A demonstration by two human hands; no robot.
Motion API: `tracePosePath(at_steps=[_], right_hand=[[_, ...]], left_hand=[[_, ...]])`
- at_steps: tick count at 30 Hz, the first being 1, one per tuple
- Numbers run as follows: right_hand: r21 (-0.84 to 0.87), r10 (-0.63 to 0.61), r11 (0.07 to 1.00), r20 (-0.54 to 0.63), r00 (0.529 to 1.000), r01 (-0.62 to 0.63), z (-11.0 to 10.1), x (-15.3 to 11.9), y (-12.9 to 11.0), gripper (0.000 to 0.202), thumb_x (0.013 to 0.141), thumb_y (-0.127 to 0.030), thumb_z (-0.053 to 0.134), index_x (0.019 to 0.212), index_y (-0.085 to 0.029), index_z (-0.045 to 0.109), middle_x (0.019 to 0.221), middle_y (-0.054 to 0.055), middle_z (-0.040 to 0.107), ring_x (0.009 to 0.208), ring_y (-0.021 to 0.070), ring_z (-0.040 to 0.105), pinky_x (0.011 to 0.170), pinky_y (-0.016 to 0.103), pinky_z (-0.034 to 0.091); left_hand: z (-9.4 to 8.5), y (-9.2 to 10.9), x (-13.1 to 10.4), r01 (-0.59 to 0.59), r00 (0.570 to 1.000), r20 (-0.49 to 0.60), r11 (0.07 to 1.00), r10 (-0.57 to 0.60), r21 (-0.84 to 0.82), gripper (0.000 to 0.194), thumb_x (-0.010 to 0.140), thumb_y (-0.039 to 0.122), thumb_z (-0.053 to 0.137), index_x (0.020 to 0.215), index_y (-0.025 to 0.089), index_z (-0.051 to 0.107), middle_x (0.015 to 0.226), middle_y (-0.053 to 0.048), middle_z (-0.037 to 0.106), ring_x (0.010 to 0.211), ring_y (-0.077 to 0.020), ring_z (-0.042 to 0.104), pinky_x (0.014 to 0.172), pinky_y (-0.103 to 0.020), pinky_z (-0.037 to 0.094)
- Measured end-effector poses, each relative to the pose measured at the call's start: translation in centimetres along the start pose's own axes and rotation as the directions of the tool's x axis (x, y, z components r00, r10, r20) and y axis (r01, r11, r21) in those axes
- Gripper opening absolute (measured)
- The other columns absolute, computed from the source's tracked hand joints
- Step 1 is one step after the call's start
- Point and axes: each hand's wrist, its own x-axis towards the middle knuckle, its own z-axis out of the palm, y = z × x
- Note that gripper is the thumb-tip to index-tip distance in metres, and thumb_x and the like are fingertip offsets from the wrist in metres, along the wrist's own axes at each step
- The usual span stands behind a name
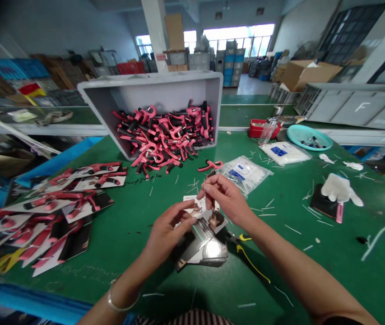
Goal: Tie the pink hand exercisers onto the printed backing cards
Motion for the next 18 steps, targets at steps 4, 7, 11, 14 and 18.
tracePosePath(at_steps=[4, 7, 11, 14, 18], right_hand=[[0.083, 0.073, 0.993, 0.119, 0.99, -0.083, 2.4, -0.2, 0.3, 0.02, 0.092, -0.041, 0.057, 0.095, -0.021, 0.058, 0.081, 0.001, 0.069, 0.048, 0.0076, 0.052, 0.042, 0.019, 0.039], [0.027, 0.034, 0.999, 0.058, 0.998, -0.036, 2.3, -0.2, 2.7, 0.022, 0.092, -0.037, 0.057, 0.107, -0.022, 0.061, 0.096, 0.003, 0.07, 0.061, 0.0101, 0.058, 0.054, 0.023, 0.048], [-0.171, -0.012, 0.985, 0.021, 1.0, 0.015, 3.2, -2.2, 5.9, 0.027, 0.091, -0.032, 0.059, 0.117, -0.024, 0.062, 0.1, 0.004, 0.069, 0.084, 0.0166, 0.064, 0.078, 0.031, 0.052], [-0.195, -0.044, 0.979, 0.06, 0.997, 0.055, 4.5, -4.0, 6.7, 0.023, 0.091, -0.032, 0.061, 0.112, -0.026, 0.065, 0.104, 0.005, 0.069, 0.096, 0.0203, 0.064, 0.088, 0.036, 0.05], [-0.222, -0.131, 0.967, -0.014, 0.991, 0.124, 5.2, -4.3, 6.1, 0.011, 0.091, -0.032, 0.061, 0.095, -0.025, 0.069, 0.094, 0.004, 0.069, 0.092, 0.0209, 0.064, 0.086, 0.036, 0.05]], left_hand=[[2.0, -0.5, 0.2, 0.143, 0.99, 0.055, 0.949, -0.133, -0.281, 0.013, 0.082, 0.029, 0.068, 0.086, 0.017, 0.067, 0.078, -0.004, 0.071, 0.064, -0.0168, 0.065, 0.064, -0.028, 0.053], [0.8, -1.5, -0.5, 0.216, 0.966, -0.017, 0.835, -0.26, -0.505, 0.017, 0.081, 0.03, 0.069, 0.085, 0.015, 0.062, 0.077, -0.004, 0.071, 0.063, -0.0158, 0.066, 0.064, -0.029, 0.055], [-0.6, -2.8, -1.4, 0.226, 0.909, -0.081, 0.647, -0.408, -0.728, 0.019, 0.081, 0.027, 0.071, 0.088, 0.013, 0.061, 0.089, -0.008, 0.071, 0.076, -0.0154, 0.069, 0.075, -0.03, 0.056], [-0.4, -3.1, -1.7, 0.246, 0.897, -0.053, 0.596, -0.438, -0.765, 0.02, 0.08, 0.026, 0.073, 0.087, 0.012, 0.061, 0.084, -0.007, 0.07, 0.074, -0.0133, 0.067, 0.069, -0.025, 0.054], [0.3, -3.0, -1.7, 0.255, 0.898, -0.032, 0.577, -0.44, -0.776, 0.021, 0.077, 0.027, 0.075, 0.082, 0.012, 0.061, 0.074, -0.002, 0.064, 0.065, -0.0092, 0.061, 0.061, -0.02, 0.049]])
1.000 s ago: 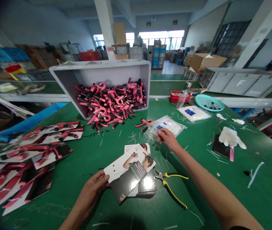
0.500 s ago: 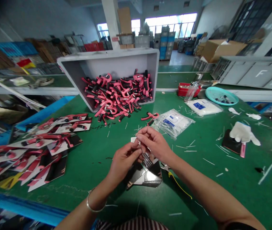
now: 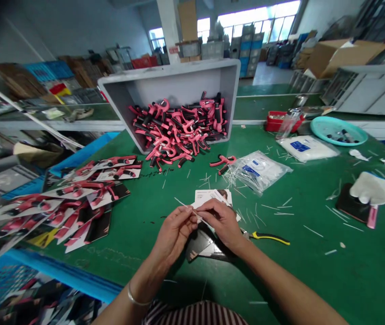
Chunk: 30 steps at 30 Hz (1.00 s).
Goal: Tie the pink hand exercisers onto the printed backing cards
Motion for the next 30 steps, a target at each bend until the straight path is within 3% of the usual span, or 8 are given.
tracePosePath(at_steps=[8, 12, 15, 18, 20, 23, 27, 30], right_hand=[[-0.131, -0.156, 0.976, 0.143, 0.977, 0.175, -0.1, 0.9, 0.2, 0.015, 0.093, -0.027, 0.058, 0.103, -0.027, 0.07, 0.095, 0.005, 0.068, 0.092, 0.0211, 0.062, 0.085, 0.038, 0.048], [0.024, 0.036, 0.999, -0.066, 0.997, -0.035, -0.1, 0.9, 0.3, 0.013, 0.089, -0.034, 0.063, 0.087, -0.023, 0.069, 0.09, 0.004, 0.067, 0.082, 0.0184, 0.062, 0.077, 0.033, 0.049], [0.261, 0.257, 0.938, -0.082, 0.963, -0.229, -0.5, 1.2, 0.5, 0.02, 0.088, -0.041, 0.063, 0.086, -0.021, 0.066, 0.078, 0.001, 0.066, 0.061, 0.0134, 0.058, 0.06, 0.027, 0.049], [0.42, 0.343, 0.852, 0.006, 0.939, -0.314, -0.7, 1.2, 0.8, 0.024, 0.087, -0.044, 0.063, 0.088, -0.02, 0.063, 0.072, 0.0, 0.067, 0.055, 0.0122, 0.058, 0.054, 0.025, 0.048], [0.457, 0.359, 0.823, 0.041, 0.932, -0.337, -0.6, 1.1, 1.0, 0.025, 0.086, -0.045, 0.064, 0.088, -0.02, 0.061, 0.073, 0.001, 0.068, 0.054, 0.0119, 0.059, 0.053, 0.025, 0.049], [0.469, 0.363, 0.807, 0.083, 0.928, -0.358, -0.1, 1.0, 1.0, 0.026, 0.087, -0.045, 0.063, 0.088, -0.019, 0.06, 0.071, 0.001, 0.068, 0.054, 0.012, 0.06, 0.054, 0.025, 0.05], [0.414, 0.361, 0.833, 0.093, 0.928, -0.366, 0.0, 0.7, 0.6, 0.025, 0.09, -0.045, 0.06, 0.09, -0.02, 0.06, 0.072, 0.002, 0.07, 0.058, 0.0139, 0.063, 0.058, 0.027, 0.052], [0.273, 0.322, 0.916, -0.06, 0.945, -0.295, -0.8, 0.4, 0.0, 0.021, 0.09, -0.042, 0.06, 0.092, -0.021, 0.061, 0.074, 0.002, 0.07, 0.061, 0.0151, 0.065, 0.061, 0.028, 0.053]], left_hand=[[-0.2, 0.0, 0.2, 0.027, 0.999, -0.022, 1.0, -0.027, 0.004, 0.019, 0.077, 0.027, 0.074, 0.081, 0.014, 0.061, 0.073, -0.001, 0.063, 0.064, -0.0098, 0.06, 0.062, -0.021, 0.047], [-1.1, 1.2, 0.8, -0.08, 0.997, -0.001, 0.978, 0.081, 0.194, 0.027, 0.079, 0.032, 0.072, 0.097, 0.014, 0.062, 0.09, -0.006, 0.069, 0.071, -0.012, 0.062, 0.067, -0.024, 0.049], [-4.4, 2.1, 1.3, -0.26, 0.921, -0.164, 0.87, 0.354, 0.418, 0.038, 0.079, 0.035, 0.072, 0.109, 0.016, 0.061, 0.111, -0.009, 0.067, 0.081, -0.0126, 0.064, 0.077, -0.026, 0.049], [-8.3, 1.8, 0.9, -0.174, 0.848, -0.371, 0.861, 0.378, 0.479, 0.039, 0.074, 0.034, 0.077, 0.105, 0.015, 0.064, 0.107, -0.007, 0.068, 0.081, -0.0125, 0.064, 0.086, -0.03, 0.049], [-9.6, 0.8, -0.1, -0.066, 0.905, -0.366, 0.921, 0.217, 0.383, 0.038, 0.073, 0.035, 0.078, 0.102, 0.013, 0.066, 0.104, -0.009, 0.07, 0.086, -0.0164, 0.067, 0.09, -0.034, 0.049], [-9.3, -1.0, -1.4, 0.056, 0.975, -0.221, 0.963, 0.004, 0.265, 0.038, 0.077, 0.04, 0.074, 0.102, 0.012, 0.068, 0.106, -0.013, 0.072, 0.097, -0.0224, 0.068, 0.092, -0.036, 0.05], [-7.5, -1.9, -0.7, 0.04, 0.988, -0.157, 0.976, -0.006, 0.213, 0.042, 0.075, 0.038, 0.075, 0.108, 0.014, 0.067, 0.112, -0.014, 0.071, 0.099, -0.0225, 0.068, 0.088, -0.033, 0.051], [-6.9, -0.9, 0.4, -0.018, 0.995, -0.094, 0.972, 0.041, 0.233, 0.042, 0.071, 0.032, 0.078, 0.107, 0.013, 0.067, 0.106, -0.013, 0.073, 0.091, -0.0217, 0.069, 0.082, -0.031, 0.051]])
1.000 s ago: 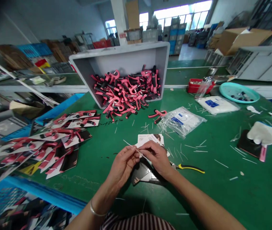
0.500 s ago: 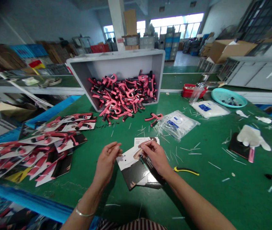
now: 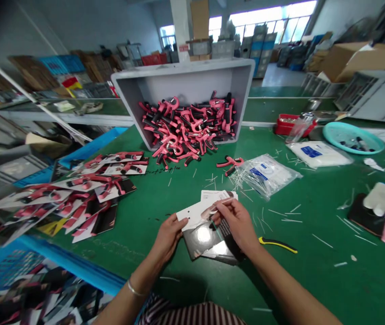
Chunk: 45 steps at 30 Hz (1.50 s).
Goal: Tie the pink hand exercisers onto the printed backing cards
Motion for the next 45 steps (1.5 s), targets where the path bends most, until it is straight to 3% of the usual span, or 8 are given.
tracePosePath(at_steps=[5, 12, 20, 28, 35, 38, 41, 45], right_hand=[[-0.273, -0.259, 0.938, -0.141, 0.955, 0.215, -0.4, -1.0, -1.3, 0.013, 0.093, -0.035, 0.058, 0.098, -0.023, 0.062, 0.087, 0.003, 0.071, 0.069, 0.0163, 0.067, 0.067, 0.03, 0.055], [-0.575, -0.47, 0.703, 0.065, 0.88, 0.418, 1.2, -1.8, -0.1, 0.013, 0.096, -0.024, 0.051, 0.106, -0.025, 0.06, 0.095, 0.004, 0.071, 0.077, 0.0168, 0.069, 0.076, 0.031, 0.054], [-0.572, -0.492, 0.584, 0.316, 0.811, 0.576, 1.4, -1.0, -0.3, 0.016, 0.095, -0.02, 0.05, 0.105, -0.023, 0.062, 0.108, 0.006, 0.068, 0.105, 0.0212, 0.062, 0.095, 0.038, 0.046], [-0.321, 0.022, 0.943, 0.322, 0.947, 0.087, 0.4, 0.9, -1.9, 0.023, 0.092, -0.042, 0.055, 0.093, -0.02, 0.064, 0.085, 0.001, 0.062, 0.071, 0.0144, 0.055, 0.064, 0.026, 0.044], [-0.219, 0.089, 0.976, 0.341, 0.936, -0.013, -0.1, 0.5, -0.9, 0.027, 0.088, -0.046, 0.059, 0.089, -0.019, 0.064, 0.085, 0.001, 0.059, 0.076, 0.0145, 0.052, 0.07, 0.026, 0.042], [-0.213, 0.114, 0.976, 0.34, 0.934, -0.042, 0.0, 0.5, -0.8, 0.027, 0.085, -0.045, 0.062, 0.087, -0.019, 0.065, 0.084, 0.001, 0.059, 0.075, 0.0147, 0.051, 0.071, 0.026, 0.041], [-0.207, 0.177, 0.972, 0.313, 0.933, -0.115, -0.1, 0.5, -0.8, 0.027, 0.082, -0.045, 0.065, 0.084, -0.018, 0.066, 0.079, 0.0, 0.059, 0.071, 0.0138, 0.05, 0.067, 0.026, 0.039], [-0.164, 0.252, 0.964, 0.305, 0.919, -0.21, -0.1, 0.6, -0.4, 0.029, 0.079, -0.046, 0.068, 0.084, -0.018, 0.066, 0.077, 0.0, 0.059, 0.069, 0.0132, 0.049, 0.064, 0.025, 0.037]], left_hand=[[-0.1, 2.2, -0.5, -0.058, 0.985, 0.168, 0.989, 0.035, 0.135, 0.034, 0.075, 0.027, 0.074, 0.105, 0.012, 0.068, 0.099, -0.009, 0.074, 0.083, -0.0196, 0.068, 0.077, -0.028, 0.051], [0.5, 2.4, -1.3, -0.115, 0.981, 0.174, 0.977, 0.084, 0.178, 0.03, 0.079, 0.028, 0.07, 0.105, 0.013, 0.066, 0.097, -0.007, 0.072, 0.084, -0.0177, 0.066, 0.076, -0.026, 0.05], [1.8, 2.9, -1.9, -0.104, 0.979, 0.194, 0.971, 0.062, 0.215, 0.038, 0.078, 0.033, 0.072, 0.109, 0.014, 0.062, 0.086, -0.004, 0.072, 0.073, -0.0159, 0.065, 0.071, -0.026, 0.051], [2.6, 4.7, -2.0, -0.155, 0.976, 0.199, 0.916, 0.085, 0.369, 0.041, 0.09, 0.05, 0.051, 0.103, 0.014, 0.068, 0.072, -0.003, 0.066, 0.062, -0.0132, 0.059, 0.056, -0.021, 0.044], [1.2, 2.0, -2.5, -0.183, 0.966, 0.242, 0.894, 0.087, 0.408, 0.026, 0.077, 0.037, 0.07, 0.091, 0.016, 0.063, 0.076, -0.001, 0.063, 0.068, -0.0123, 0.057, 0.063, -0.02, 0.044], [0.3, 2.0, -2.9, -0.285, 0.948, 0.29, 0.753, 0.131, 0.593, 0.016, 0.082, 0.032, 0.065, 0.081, 0.016, 0.064, 0.07, 0.001, 0.058, 0.065, -0.0116, 0.052, 0.061, -0.02, 0.042], [-1.0, 3.0, -3.9, -0.415, 0.897, 0.424, 0.562, 0.123, 0.715, 0.017, 0.089, 0.025, 0.056, 0.08, 0.016, 0.068, 0.074, -0.001, 0.059, 0.072, -0.0141, 0.055, 0.069, -0.023, 0.044], [-2.1, 3.9, -5.5, -0.492, 0.816, 0.576, 0.568, 0.038, 0.66, 0.018, 0.094, 0.023, 0.051, 0.098, 0.02, 0.068, 0.095, -0.006, 0.065, 0.091, -0.0172, 0.06, 0.085, -0.027, 0.046]])
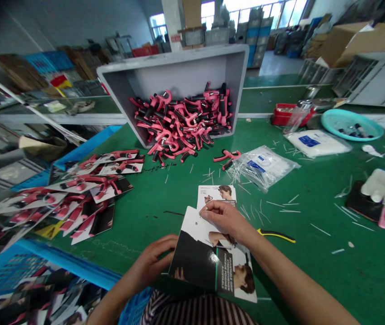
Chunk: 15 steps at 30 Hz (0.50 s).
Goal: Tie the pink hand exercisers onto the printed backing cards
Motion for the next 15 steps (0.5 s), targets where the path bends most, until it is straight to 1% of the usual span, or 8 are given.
tracePosePath(at_steps=[1, 3, 5, 8, 11, 13, 15], right_hand=[[0.015, 0.009, 1.0, 0.009, 1.0, -0.009, 0.1, 0.1, 0.1, 0.029, 0.078, -0.046, 0.069, 0.083, -0.018, 0.066, 0.076, 0.0, 0.059, 0.068, 0.0131, 0.049, 0.063, 0.025, 0.037], [0.043, 0.022, 0.999, 0.032, 0.999, -0.023, 0.5, 0.2, 0.2, 0.029, 0.077, -0.046, 0.07, 0.082, -0.017, 0.067, 0.076, 0.0, 0.059, 0.068, 0.013, 0.049, 0.062, 0.025, 0.037], [0.06, 0.029, 0.998, 0.043, 0.999, -0.032, 0.9, 0.3, 0.1, 0.03, 0.075, -0.047, 0.072, 0.081, -0.017, 0.067, 0.076, 0.0, 0.059, 0.068, 0.0129, 0.049, 0.062, 0.025, 0.037], [0.053, 0.035, 0.998, 0.038, 0.999, -0.037, 1.4, 0.1, -0.1, 0.032, 0.074, -0.048, 0.072, 0.081, -0.017, 0.067, 0.076, 0.0, 0.059, 0.069, 0.0133, 0.05, 0.062, 0.025, 0.037], [0.016, 0.033, 0.999, 0.01, 0.999, -0.033, 1.5, -0.2, -0.3, 0.033, 0.076, -0.05, 0.07, 0.081, -0.017, 0.065, 0.075, 0.0, 0.059, 0.067, 0.0128, 0.049, 0.062, 0.025, 0.037], [-0.004, 0.026, 1.0, -0.001, 1.0, -0.026, 1.5, -0.3, -0.4, 0.032, 0.077, -0.049, 0.068, 0.081, -0.017, 0.065, 0.075, 0.0, 0.058, 0.066, 0.0122, 0.048, 0.062, 0.025, 0.037], [-0.013, 0.008, 1.0, 0.01, 1.0, -0.008, 1.5, -0.4, -0.4, 0.031, 0.079, -0.048, 0.068, 0.082, -0.017, 0.065, 0.074, -0.001, 0.057, 0.066, 0.0118, 0.047, 0.061, 0.025, 0.036]], left_hand=[[0.0, 0.0, -0.2, -0.015, 1.0, -0.027, 1.0, 0.016, 0.015, 0.016, 0.093, 0.023, 0.052, 0.097, 0.02, 0.068, 0.093, -0.006, 0.065, 0.09, -0.017, 0.06, 0.084, -0.027, 0.046], [0.3, -0.2, -0.3, -0.034, 0.989, -0.14, 0.996, 0.046, 0.083, 0.013, 0.092, 0.023, 0.055, 0.093, 0.019, 0.067, 0.09, -0.006, 0.063, 0.088, -0.0169, 0.06, 0.082, -0.027, 0.046], [0.7, -0.6, 0.2, -0.035, 0.966, -0.248, 0.988, 0.071, 0.15, 0.013, 0.092, 0.022, 0.054, 0.091, 0.018, 0.066, 0.096, -0.007, 0.061, 0.093, -0.018, 0.058, 0.085, -0.028, 0.045], [1.6, -1.2, 1.1, 0.002, 0.94, -0.337, 0.989, 0.049, 0.151, 0.016, 0.094, 0.021, 0.049, 0.097, 0.018, 0.064, 0.098, -0.007, 0.06, 0.093, -0.018, 0.057, 0.086, -0.029, 0.045], [2.6, -1.6, 2.0, 0.04, 0.929, -0.37, 0.997, -0.011, 0.07, 0.02, 0.094, 0.019, 0.047, 0.105, 0.019, 0.064, 0.097, -0.006, 0.062, 0.092, -0.0178, 0.058, 0.085, -0.029, 0.045], [3.0, -1.7, 2.2, 0.028, 0.938, -0.347, 1.0, -0.023, 0.011, 0.023, 0.093, 0.017, 0.048, 0.107, 0.02, 0.066, 0.1, -0.006, 0.064, 0.094, -0.0184, 0.059, 0.084, -0.028, 0.046], [3.2, -1.7, 2.3, 0.007, 0.943, -0.332, 0.999, -0.022, -0.047, 0.024, 0.092, 0.017, 0.048, 0.104, 0.02, 0.068, 0.099, -0.006, 0.065, 0.093, -0.0183, 0.06, 0.083, -0.028, 0.046]])
